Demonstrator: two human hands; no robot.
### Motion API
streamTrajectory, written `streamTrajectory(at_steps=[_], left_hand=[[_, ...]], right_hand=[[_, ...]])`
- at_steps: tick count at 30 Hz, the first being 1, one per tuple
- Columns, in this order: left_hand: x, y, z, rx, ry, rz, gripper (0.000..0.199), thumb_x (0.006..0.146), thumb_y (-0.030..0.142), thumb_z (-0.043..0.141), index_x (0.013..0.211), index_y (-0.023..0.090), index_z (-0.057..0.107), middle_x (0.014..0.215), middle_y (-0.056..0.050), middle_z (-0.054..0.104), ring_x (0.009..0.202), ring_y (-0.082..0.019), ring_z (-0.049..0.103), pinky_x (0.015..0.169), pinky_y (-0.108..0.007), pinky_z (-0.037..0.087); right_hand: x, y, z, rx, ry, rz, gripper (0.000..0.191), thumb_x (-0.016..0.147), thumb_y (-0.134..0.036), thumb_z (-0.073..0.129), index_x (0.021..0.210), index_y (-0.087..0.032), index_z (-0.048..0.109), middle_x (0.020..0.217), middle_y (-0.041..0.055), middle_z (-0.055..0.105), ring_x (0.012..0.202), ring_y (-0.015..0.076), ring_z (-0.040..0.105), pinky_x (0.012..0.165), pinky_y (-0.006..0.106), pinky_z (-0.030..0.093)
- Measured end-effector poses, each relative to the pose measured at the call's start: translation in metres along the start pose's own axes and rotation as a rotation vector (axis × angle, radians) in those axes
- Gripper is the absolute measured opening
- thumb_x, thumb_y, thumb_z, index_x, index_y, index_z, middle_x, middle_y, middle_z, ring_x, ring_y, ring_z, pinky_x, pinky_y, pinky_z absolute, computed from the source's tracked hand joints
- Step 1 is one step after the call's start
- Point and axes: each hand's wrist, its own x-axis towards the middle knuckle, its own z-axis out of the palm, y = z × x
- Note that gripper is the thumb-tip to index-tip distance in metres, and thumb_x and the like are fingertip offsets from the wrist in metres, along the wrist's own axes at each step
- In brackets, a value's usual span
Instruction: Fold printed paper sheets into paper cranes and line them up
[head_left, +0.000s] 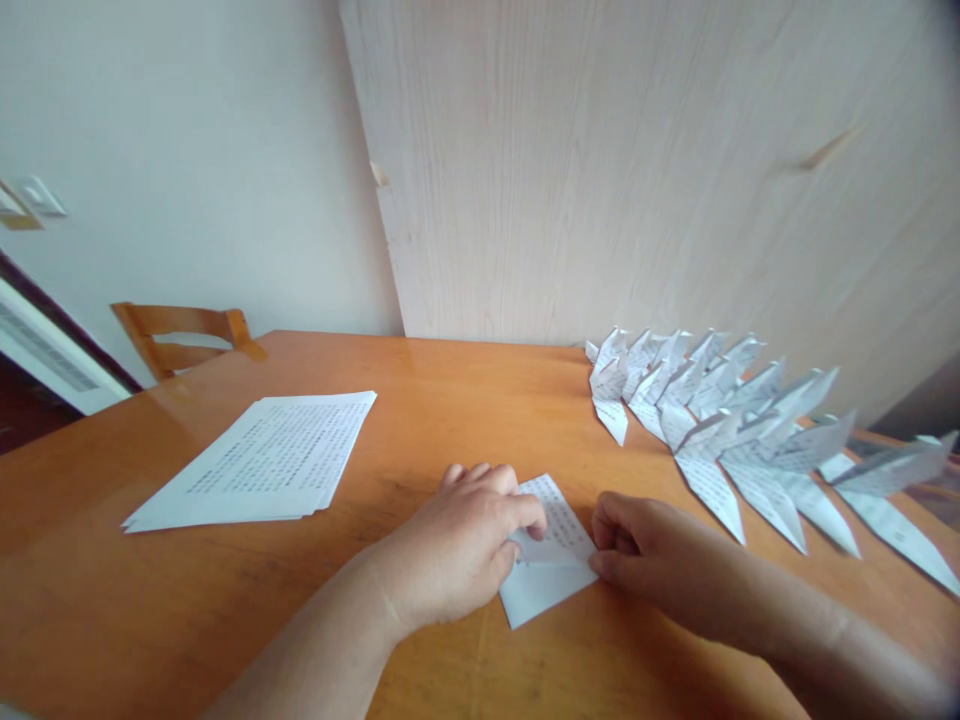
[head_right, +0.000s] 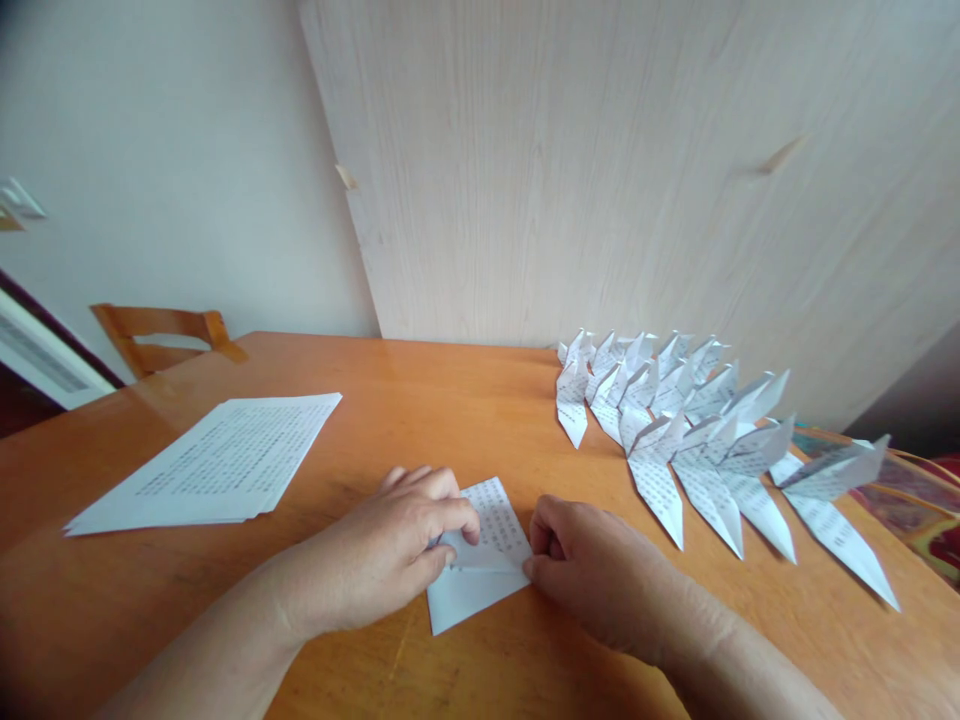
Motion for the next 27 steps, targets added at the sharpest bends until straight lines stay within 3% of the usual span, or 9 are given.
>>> streamTrajectory(at_steps=[10,20,27], left_hand=[[0.001,0.001,0.006,0.038,0.000,0.118,0.050,0.086,0.005,0.047,0.118,0.038,0.066,0.106,-0.002,0.056,0.099,-0.020,0.052,0.090,-0.036,0.036],[-0.001,0.016,0.011,0.129,0.029,0.196,0.053,0.083,0.001,0.046,0.120,0.036,0.063,0.119,0.000,0.059,0.104,-0.019,0.055,0.088,-0.033,0.035],[-0.002,0.025,0.011,0.321,0.028,0.236,0.048,0.083,0.003,0.052,0.120,0.032,0.061,0.113,-0.003,0.060,0.101,-0.021,0.057,0.084,-0.035,0.034]], right_hand=[[0.000,-0.001,-0.008,0.008,-0.056,-0.049,0.004,0.076,-0.016,0.057,0.078,-0.020,0.058,0.070,-0.0028,0.056,0.064,0.0129,0.047,0.054,0.025,0.030],[0.000,-0.004,-0.014,-0.001,-0.074,-0.081,0.010,0.071,-0.015,0.057,0.080,-0.019,0.058,0.076,-0.0015,0.059,0.069,0.0138,0.051,0.056,0.024,0.034],[0.003,-0.003,-0.015,-0.007,-0.074,-0.099,0.014,0.068,-0.013,0.056,0.081,-0.018,0.060,0.077,-0.0009,0.062,0.070,0.0137,0.054,0.055,0.023,0.034]])
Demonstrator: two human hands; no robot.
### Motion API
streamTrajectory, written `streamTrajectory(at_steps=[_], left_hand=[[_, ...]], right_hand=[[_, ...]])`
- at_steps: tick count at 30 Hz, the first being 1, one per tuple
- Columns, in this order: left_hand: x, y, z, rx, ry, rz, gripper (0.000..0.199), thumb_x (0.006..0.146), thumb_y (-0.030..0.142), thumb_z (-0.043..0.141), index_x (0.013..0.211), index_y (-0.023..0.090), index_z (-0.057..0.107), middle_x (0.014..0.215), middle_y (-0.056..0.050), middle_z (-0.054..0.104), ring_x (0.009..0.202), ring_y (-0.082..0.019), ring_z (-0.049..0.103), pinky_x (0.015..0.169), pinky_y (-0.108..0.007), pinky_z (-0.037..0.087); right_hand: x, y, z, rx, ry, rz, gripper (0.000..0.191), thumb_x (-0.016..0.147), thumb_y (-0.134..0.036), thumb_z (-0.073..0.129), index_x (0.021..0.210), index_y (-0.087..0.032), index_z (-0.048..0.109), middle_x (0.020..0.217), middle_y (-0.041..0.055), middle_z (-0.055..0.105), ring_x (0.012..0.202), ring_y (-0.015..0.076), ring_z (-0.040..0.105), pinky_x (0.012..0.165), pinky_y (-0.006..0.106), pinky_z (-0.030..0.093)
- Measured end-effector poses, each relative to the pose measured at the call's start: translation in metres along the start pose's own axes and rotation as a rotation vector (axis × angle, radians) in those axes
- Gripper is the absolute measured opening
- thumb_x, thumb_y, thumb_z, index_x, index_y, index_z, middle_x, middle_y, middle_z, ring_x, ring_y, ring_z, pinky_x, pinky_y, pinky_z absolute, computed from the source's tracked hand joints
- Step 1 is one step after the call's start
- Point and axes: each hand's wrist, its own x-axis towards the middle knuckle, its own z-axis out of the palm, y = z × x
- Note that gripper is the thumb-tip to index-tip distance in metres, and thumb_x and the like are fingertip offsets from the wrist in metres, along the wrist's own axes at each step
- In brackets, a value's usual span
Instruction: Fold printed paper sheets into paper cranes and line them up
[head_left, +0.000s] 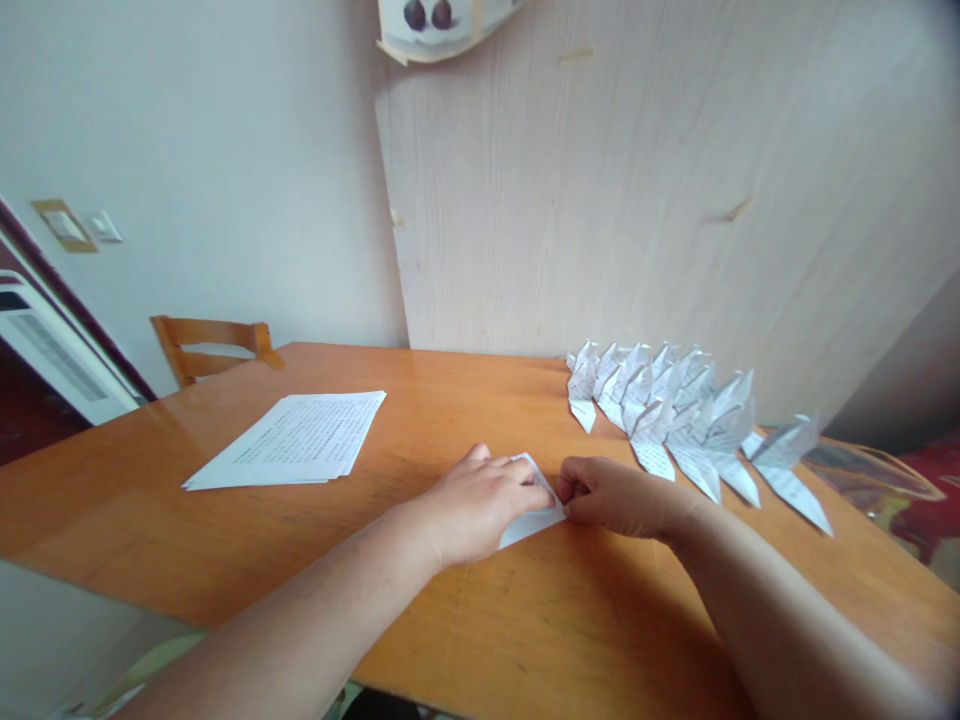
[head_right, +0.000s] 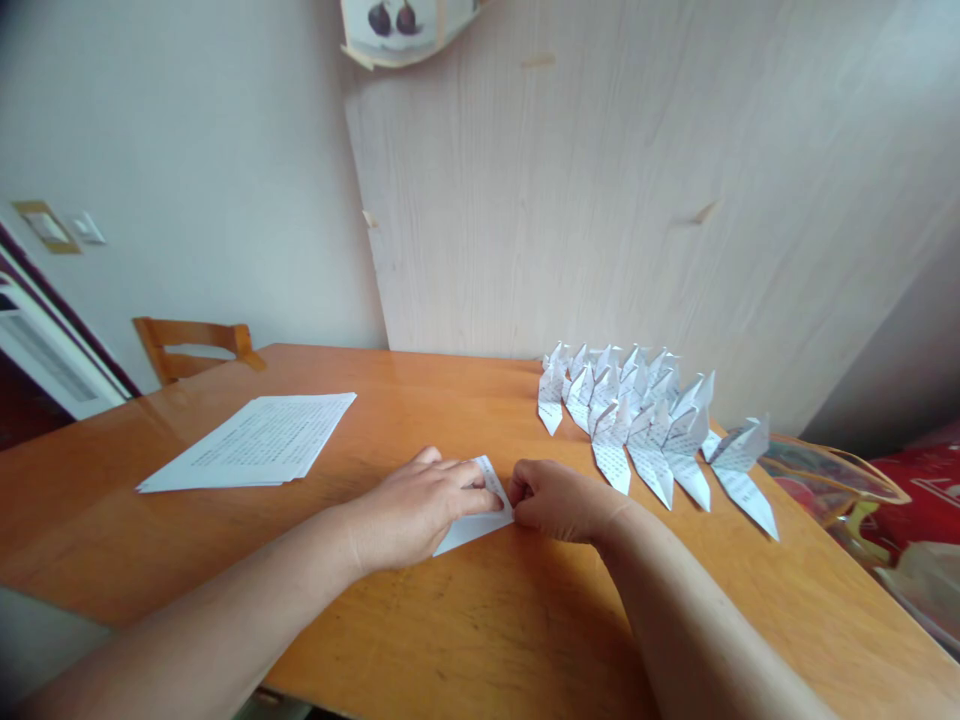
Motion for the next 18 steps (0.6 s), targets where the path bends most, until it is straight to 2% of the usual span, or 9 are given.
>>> streamTrajectory(at_steps=[6,11,18], left_hand=[[0.001,0.001,-0.006,0.141,-0.077,0.059,0.068,0.075,0.003,0.063,0.134,0.034,0.050,0.119,-0.004,0.056,0.102,-0.022,0.056,0.085,-0.033,0.035],[0.006,-0.001,-0.008,0.207,-0.137,0.141,0.060,0.081,0.013,0.066,0.134,0.036,0.050,0.117,-0.004,0.057,0.101,-0.023,0.055,0.085,-0.032,0.036],[0.014,-0.004,-0.014,0.285,-0.212,0.190,0.069,0.077,0.016,0.071,0.137,0.039,0.047,0.116,-0.003,0.058,0.099,-0.024,0.056,0.083,-0.032,0.038]], right_hand=[[0.001,-0.003,-0.001,-0.011,0.004,0.011,0.018,0.065,-0.013,0.058,0.082,-0.018,0.062,0.076,-0.0007,0.064,0.067,0.0138,0.055,0.055,0.023,0.034],[-0.001,-0.006,-0.002,-0.017,0.000,0.012,0.018,0.066,-0.015,0.060,0.083,-0.018,0.064,0.076,0.0003,0.065,0.065,0.0143,0.055,0.054,0.024,0.034],[-0.001,-0.006,-0.003,-0.041,0.022,0.018,0.020,0.065,-0.016,0.061,0.084,-0.018,0.065,0.077,0.0002,0.066,0.069,0.0147,0.056,0.054,0.023,0.034]])
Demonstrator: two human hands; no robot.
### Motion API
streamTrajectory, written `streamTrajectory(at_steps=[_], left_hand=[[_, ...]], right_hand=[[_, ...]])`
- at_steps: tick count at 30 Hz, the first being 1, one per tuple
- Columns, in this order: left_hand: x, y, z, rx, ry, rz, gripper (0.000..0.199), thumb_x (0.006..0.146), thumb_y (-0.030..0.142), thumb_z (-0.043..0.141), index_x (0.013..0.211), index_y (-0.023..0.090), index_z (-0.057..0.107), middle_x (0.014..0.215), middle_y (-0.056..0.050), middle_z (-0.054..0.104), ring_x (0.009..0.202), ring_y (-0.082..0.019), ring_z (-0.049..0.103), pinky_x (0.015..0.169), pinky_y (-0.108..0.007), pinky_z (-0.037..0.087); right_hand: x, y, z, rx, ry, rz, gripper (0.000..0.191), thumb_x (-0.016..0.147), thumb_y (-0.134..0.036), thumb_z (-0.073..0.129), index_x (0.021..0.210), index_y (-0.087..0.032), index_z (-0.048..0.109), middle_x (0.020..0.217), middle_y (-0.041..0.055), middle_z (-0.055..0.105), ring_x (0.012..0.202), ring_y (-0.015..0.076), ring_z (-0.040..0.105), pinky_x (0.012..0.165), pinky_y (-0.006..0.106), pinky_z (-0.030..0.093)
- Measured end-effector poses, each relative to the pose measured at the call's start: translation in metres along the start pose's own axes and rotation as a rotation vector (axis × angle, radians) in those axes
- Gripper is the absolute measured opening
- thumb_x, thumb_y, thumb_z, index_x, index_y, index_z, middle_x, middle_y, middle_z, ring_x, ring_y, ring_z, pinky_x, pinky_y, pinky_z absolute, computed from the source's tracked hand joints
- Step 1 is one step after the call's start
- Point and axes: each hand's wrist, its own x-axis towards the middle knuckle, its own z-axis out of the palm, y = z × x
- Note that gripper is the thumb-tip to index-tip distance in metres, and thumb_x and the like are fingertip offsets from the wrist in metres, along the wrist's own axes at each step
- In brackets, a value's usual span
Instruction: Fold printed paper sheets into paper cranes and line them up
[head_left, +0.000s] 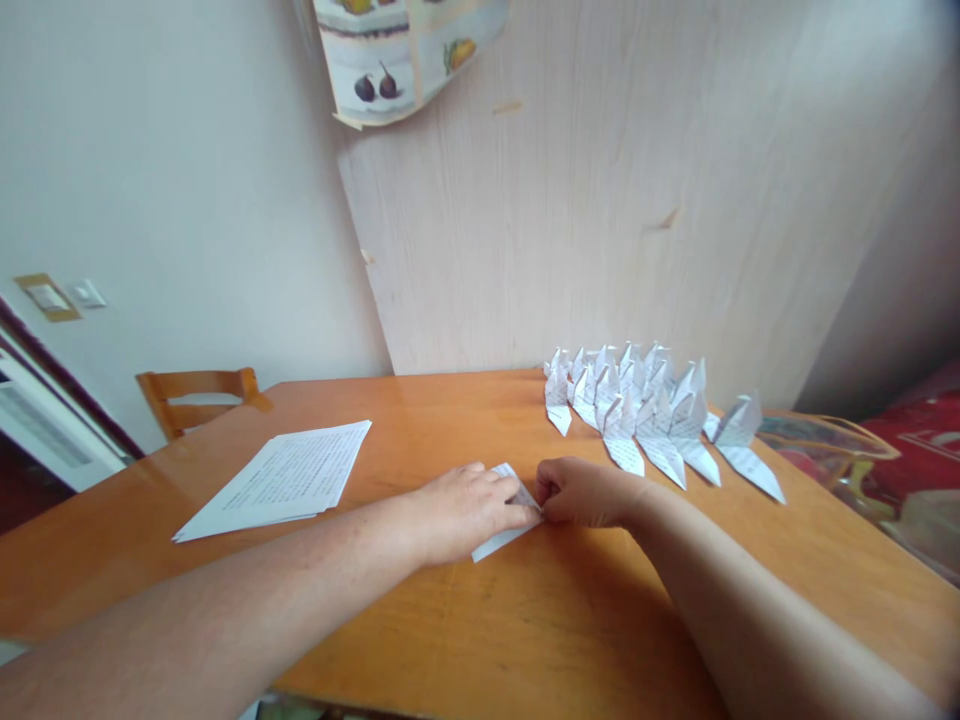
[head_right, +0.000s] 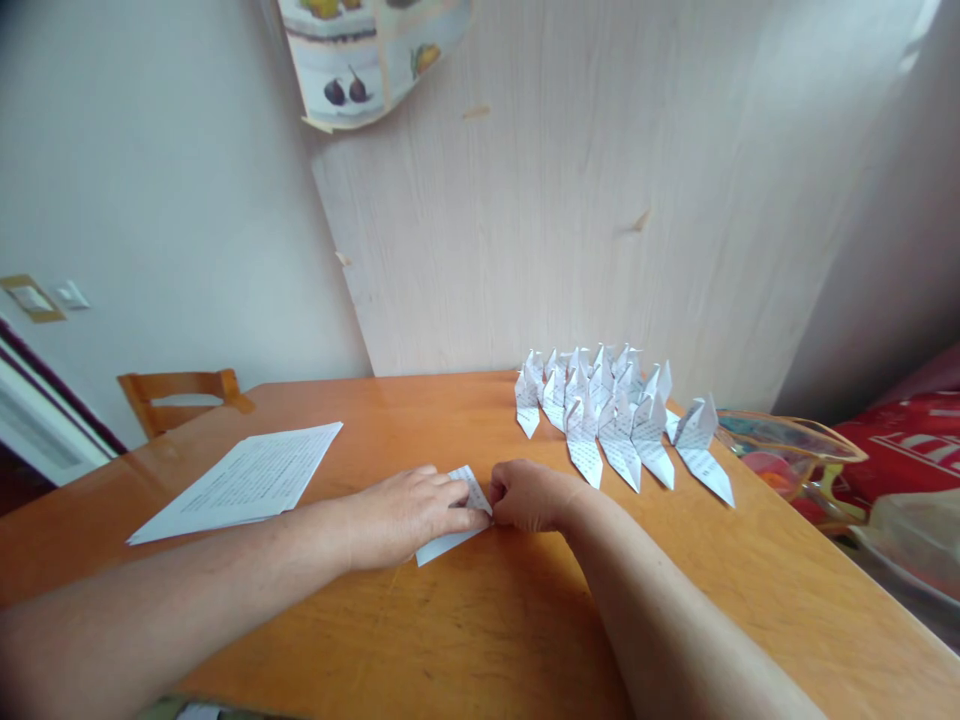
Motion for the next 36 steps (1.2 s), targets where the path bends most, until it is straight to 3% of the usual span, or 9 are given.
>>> streamTrajectory(at_steps=[9,22,29,36], left_hand=[[-0.003,-0.006,-0.001,-0.040,0.016,0.037,0.054,0.084,0.009,0.058,0.130,0.037,0.053,0.111,-0.003,0.061,0.091,-0.021,0.059,0.078,-0.032,0.041],[-0.015,-0.013,0.009,-0.022,0.064,0.111,0.041,0.083,0.007,0.060,0.118,0.027,0.056,0.110,-0.004,0.063,0.101,-0.023,0.059,0.080,-0.033,0.044],[-0.027,-0.017,0.017,-0.081,0.075,0.113,0.057,0.076,0.001,0.063,0.126,0.027,0.053,0.127,-0.007,0.061,0.115,-0.026,0.057,0.094,-0.035,0.044],[-0.038,-0.020,0.025,-0.038,0.078,0.082,0.056,0.080,0.001,0.059,0.130,0.024,0.051,0.144,-0.008,0.053,0.116,-0.026,0.059,0.093,-0.038,0.047]], right_hand=[[0.002,0.003,0.002,0.004,0.003,-0.019,0.019,0.065,-0.015,0.060,0.083,-0.018,0.064,0.075,0.0000,0.067,0.065,0.0144,0.057,0.052,0.023,0.035],[0.001,0.002,0.000,0.008,-0.014,0.013,0.021,0.066,-0.016,0.061,0.086,-0.019,0.064,0.081,0.0010,0.069,0.067,0.0144,0.059,0.052,0.022,0.036],[0.004,0.003,0.001,-0.002,-0.011,0.008,0.020,0.066,-0.016,0.061,0.086,-0.019,0.064,0.080,0.0007,0.069,0.068,0.0148,0.060,0.052,0.022,0.036],[0.009,0.011,0.006,-0.015,-0.001,-0.021,0.021,0.066,-0.017,0.061,0.087,-0.019,0.065,0.080,0.0007,0.069,0.067,0.0149,0.059,0.051,0.023,0.035]])
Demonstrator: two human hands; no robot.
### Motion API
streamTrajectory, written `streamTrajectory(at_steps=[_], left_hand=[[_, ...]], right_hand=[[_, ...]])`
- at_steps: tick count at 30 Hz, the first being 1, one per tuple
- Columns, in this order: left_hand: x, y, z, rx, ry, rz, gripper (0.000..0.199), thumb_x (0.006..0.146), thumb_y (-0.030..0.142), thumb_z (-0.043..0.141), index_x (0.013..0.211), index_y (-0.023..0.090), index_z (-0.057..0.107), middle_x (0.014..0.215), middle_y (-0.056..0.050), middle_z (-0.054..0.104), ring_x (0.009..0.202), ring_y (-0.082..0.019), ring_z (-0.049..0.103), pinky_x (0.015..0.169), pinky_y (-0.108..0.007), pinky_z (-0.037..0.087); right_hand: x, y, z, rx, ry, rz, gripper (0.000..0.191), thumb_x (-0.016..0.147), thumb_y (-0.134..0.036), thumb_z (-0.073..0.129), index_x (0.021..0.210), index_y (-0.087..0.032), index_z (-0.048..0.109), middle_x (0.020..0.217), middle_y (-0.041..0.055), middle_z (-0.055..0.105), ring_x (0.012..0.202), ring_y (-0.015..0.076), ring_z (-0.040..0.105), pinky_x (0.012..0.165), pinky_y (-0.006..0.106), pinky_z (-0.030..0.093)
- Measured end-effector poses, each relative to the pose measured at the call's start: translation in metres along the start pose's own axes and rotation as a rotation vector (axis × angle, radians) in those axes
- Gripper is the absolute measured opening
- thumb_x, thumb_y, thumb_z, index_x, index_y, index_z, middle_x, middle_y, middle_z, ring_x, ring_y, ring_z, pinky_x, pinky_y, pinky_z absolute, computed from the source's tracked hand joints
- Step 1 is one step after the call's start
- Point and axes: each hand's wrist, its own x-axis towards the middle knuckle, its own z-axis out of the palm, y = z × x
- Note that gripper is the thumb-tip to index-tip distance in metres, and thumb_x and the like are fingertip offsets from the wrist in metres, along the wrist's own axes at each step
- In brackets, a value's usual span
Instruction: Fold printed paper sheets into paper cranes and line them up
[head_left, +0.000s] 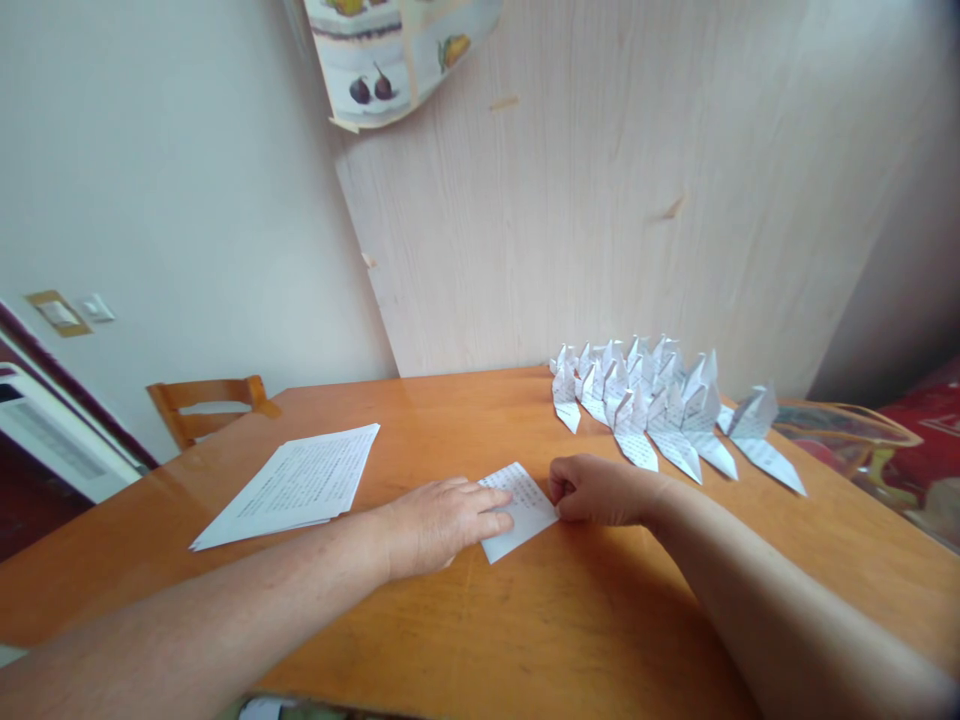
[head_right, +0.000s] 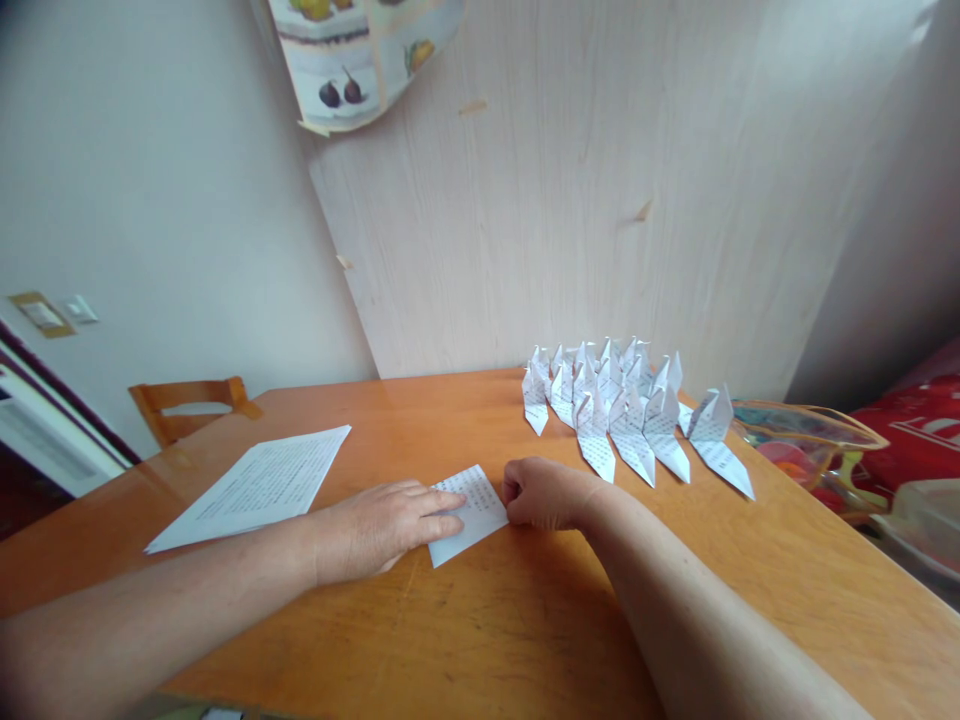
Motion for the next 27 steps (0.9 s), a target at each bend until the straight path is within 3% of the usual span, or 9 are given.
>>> streamTrajectory(at_steps=[17,27], left_hand=[[-0.022,-0.004,0.002,-0.009,0.013,0.001,0.063,0.072,0.000,0.064,0.129,0.023,0.054,0.142,-0.008,0.055,0.118,-0.027,0.056,0.102,-0.040,0.042],[-0.030,-0.008,0.010,-0.068,0.083,0.036,0.058,0.077,0.002,0.058,0.131,0.021,0.054,0.140,-0.009,0.058,0.129,-0.025,0.052,0.107,-0.044,0.038]], right_hand=[[0.001,0.003,0.001,0.004,-0.001,-0.005,0.018,0.067,-0.017,0.063,0.085,-0.019,0.064,0.078,0.0001,0.068,0.067,0.0143,0.059,0.052,0.022,0.035],[0.003,0.006,0.003,0.012,-0.007,-0.004,0.019,0.068,-0.019,0.062,0.087,-0.020,0.064,0.080,-0.0001,0.068,0.069,0.0146,0.059,0.053,0.022,0.035]])
